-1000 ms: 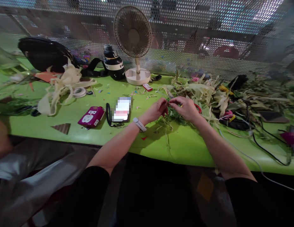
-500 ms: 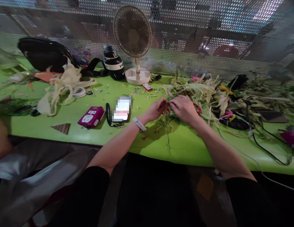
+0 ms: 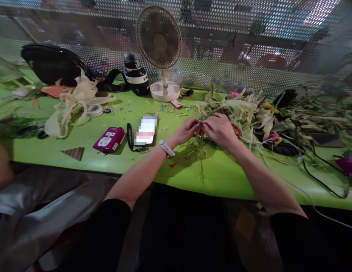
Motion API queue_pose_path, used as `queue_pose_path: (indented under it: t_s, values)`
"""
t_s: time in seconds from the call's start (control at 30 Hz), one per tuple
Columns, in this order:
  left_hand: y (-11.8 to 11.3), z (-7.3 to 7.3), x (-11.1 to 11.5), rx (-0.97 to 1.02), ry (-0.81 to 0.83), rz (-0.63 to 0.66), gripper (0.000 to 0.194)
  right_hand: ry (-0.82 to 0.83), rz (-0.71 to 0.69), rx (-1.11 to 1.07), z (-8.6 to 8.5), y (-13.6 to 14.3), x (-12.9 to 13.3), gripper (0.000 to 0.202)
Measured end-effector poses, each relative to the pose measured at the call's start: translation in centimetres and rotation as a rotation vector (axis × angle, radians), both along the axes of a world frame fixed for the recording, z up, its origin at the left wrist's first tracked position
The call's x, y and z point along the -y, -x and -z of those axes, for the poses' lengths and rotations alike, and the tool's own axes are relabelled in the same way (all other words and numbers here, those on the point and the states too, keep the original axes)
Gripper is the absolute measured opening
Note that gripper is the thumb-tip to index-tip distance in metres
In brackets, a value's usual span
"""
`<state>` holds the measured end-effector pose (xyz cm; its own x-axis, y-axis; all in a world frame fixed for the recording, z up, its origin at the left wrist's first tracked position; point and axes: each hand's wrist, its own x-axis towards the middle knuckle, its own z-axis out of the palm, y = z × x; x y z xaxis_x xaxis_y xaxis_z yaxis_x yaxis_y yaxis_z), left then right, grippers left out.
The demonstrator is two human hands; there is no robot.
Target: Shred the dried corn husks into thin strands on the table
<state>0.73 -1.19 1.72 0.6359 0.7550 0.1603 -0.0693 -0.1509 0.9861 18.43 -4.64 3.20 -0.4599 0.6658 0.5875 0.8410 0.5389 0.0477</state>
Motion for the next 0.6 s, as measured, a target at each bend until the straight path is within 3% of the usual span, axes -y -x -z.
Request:
queue_pose_path:
  t_s: [0.3,0.5,0.6]
  values:
    - [0.3,-1.1,0.6,-0.048,0.098,-0.031,0.014,0.046,-0.021,0.017,-0.4,0.2,0.4,0.028]
    - [0.4,-1.4,1.0,0.007,0.131,-0.043,0.036,0.030,-0.045,0.079,-0.6,0.4,0.7,0.035]
    - [0.2,-1.3,0.9,-0.024,0.175,-0.072,0.033,0.008,-0.046,0.141,-0.5,0.5,0.7,0.035]
